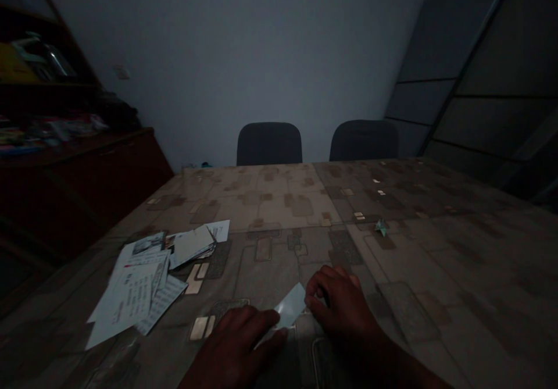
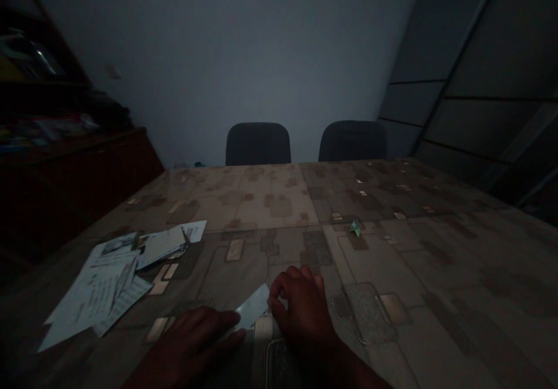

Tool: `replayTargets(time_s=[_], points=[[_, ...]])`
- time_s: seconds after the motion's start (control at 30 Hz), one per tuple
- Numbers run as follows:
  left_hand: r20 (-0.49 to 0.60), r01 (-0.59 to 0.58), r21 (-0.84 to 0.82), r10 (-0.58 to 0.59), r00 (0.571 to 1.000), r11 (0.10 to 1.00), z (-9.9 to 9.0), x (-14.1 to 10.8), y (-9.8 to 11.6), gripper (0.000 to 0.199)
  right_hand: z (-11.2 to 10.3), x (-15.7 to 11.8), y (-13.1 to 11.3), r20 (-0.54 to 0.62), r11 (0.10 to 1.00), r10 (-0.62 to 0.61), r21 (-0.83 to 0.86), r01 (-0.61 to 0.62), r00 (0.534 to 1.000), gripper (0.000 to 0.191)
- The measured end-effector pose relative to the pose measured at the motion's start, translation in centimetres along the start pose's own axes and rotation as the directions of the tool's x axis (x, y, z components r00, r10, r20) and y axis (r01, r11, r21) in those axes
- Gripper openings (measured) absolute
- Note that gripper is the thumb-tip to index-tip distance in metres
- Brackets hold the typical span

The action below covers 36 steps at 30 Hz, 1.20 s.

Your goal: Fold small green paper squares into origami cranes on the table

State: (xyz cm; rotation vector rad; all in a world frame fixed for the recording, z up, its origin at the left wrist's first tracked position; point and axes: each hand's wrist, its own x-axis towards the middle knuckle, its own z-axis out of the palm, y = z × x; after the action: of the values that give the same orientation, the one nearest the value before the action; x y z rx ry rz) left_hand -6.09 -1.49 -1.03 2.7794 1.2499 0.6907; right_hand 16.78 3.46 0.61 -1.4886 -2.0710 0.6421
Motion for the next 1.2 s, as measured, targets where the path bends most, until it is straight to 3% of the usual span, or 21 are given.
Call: replayTargets(time_s=[0.17,0.3,0.43,0.6,0.67,0.73,0.83,1.03,1.2], points=[[-0.003,-0.040,0.031,0.040,0.999,0.999,0.0,0.6,0.2,0.023,0.3,-0.1,0.1,-0.020,0.999,0.000,-0.037,-0.001,1.000,0.009],[-0.013,-0.001,-0.002,0.001,1.000,1.000,0.4,1.1,0.1,0.017,1.5,-0.6,-0.1,-0.111,0.998,-0.040,-0.059,0.034,0.993,0.016],[-0.010,0.014,-0.012,-0.015,1.000,1.000,0.9,0.7,-0.3,0.019,1.6,-0.7,-0.1,-0.111,0.998,-0.044,-0.056,0.038,0.993,0.018],[-0.106,-0.166,0.026,0.168,0.980,0.986,0.8,-0.3,-1.0,0.024,0.1,-0.1,0.1,-0.047,0.999,-0.005,-0.045,0.003,0.999,0.010],[-0.062,-0.168,0.011,0.168,0.984,0.986,0.5,0.1,-1.0,0.024,-0.1,0.1,0.2,-0.044,0.999,-0.006,-0.045,0.004,0.999,0.010],[0.071,-0.140,0.013,0.138,0.988,0.990,0.2,1.1,-0.7,0.026,0.0,0.1,0.3,-0.059,0.999,-0.012,-0.047,0.010,0.998,0.010],[0.162,-0.144,0.113,0.125,0.979,0.983,0.1,2.9,0.0,0.035,0.6,-0.1,0.5,-0.088,0.998,-0.023,-0.052,0.018,0.996,0.011],[0.110,-0.176,0.148,0.161,0.981,0.973,0.5,3.1,0.3,0.036,1.0,-0.5,0.0,-0.112,0.995,-0.002,-0.095,-0.008,0.994,0.025],[0.013,-0.144,0.085,0.144,0.990,0.986,0.9,1.2,-0.3,0.023,0.3,-0.3,-0.2,-0.054,0.996,0.023,-0.088,-0.028,0.998,0.018]])
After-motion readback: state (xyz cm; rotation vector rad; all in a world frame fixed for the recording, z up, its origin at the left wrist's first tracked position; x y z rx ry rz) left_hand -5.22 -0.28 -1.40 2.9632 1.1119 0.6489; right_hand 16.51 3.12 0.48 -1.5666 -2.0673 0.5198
